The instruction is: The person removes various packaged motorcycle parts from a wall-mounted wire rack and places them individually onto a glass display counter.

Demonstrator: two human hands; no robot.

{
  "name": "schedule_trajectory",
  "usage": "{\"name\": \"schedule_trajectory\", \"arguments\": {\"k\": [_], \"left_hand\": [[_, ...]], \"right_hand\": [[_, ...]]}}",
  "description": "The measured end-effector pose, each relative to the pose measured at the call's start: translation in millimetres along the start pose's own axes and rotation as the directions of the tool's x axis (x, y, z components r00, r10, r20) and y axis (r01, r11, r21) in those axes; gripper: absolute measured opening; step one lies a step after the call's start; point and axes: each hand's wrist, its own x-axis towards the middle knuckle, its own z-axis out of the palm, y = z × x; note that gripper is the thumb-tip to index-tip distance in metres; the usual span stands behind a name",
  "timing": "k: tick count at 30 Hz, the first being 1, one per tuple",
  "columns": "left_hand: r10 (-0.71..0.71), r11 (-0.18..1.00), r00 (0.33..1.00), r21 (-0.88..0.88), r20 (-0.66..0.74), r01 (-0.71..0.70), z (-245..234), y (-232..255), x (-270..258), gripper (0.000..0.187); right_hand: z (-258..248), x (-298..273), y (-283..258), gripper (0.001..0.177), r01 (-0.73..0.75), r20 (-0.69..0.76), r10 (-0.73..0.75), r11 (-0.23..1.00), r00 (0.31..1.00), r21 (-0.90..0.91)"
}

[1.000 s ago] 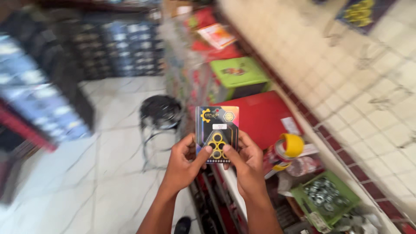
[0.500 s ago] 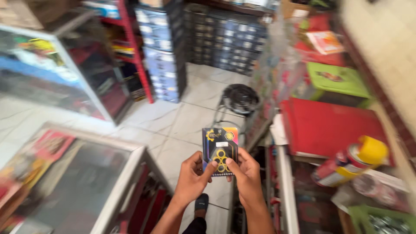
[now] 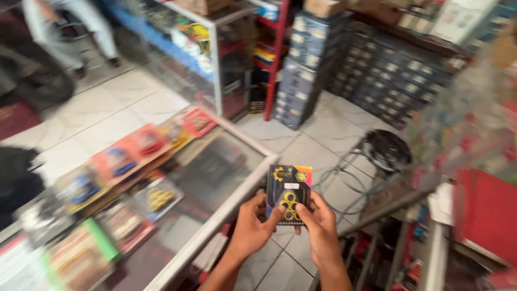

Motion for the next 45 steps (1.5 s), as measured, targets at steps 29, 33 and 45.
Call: {"name": "schedule_trajectory", "arguments": {"k": [29,33,45], "left_hand": [[0.11,0.993,0.537,0.117,-0.836,-0.022,-197,35,-277,0.023],[0.15,0.988,0.432,0.119,-0.889,-0.098,-185,26,-293,0.023],[0.084,0.989,0.154,0.064,-0.984,-0.131,-151,14,-373,0.02]], "right_hand": [[278,-107,112,0.035,-0.232,0.785,0.312,0.948,0.535,-0.219],[287,-118,122,0.037,-0.282,0.827,0.355,0.927,0.436,-0.249],[304,-195,119,0.037,-0.269,0.885,0.443,0.878,0.143,-0.396]]}}
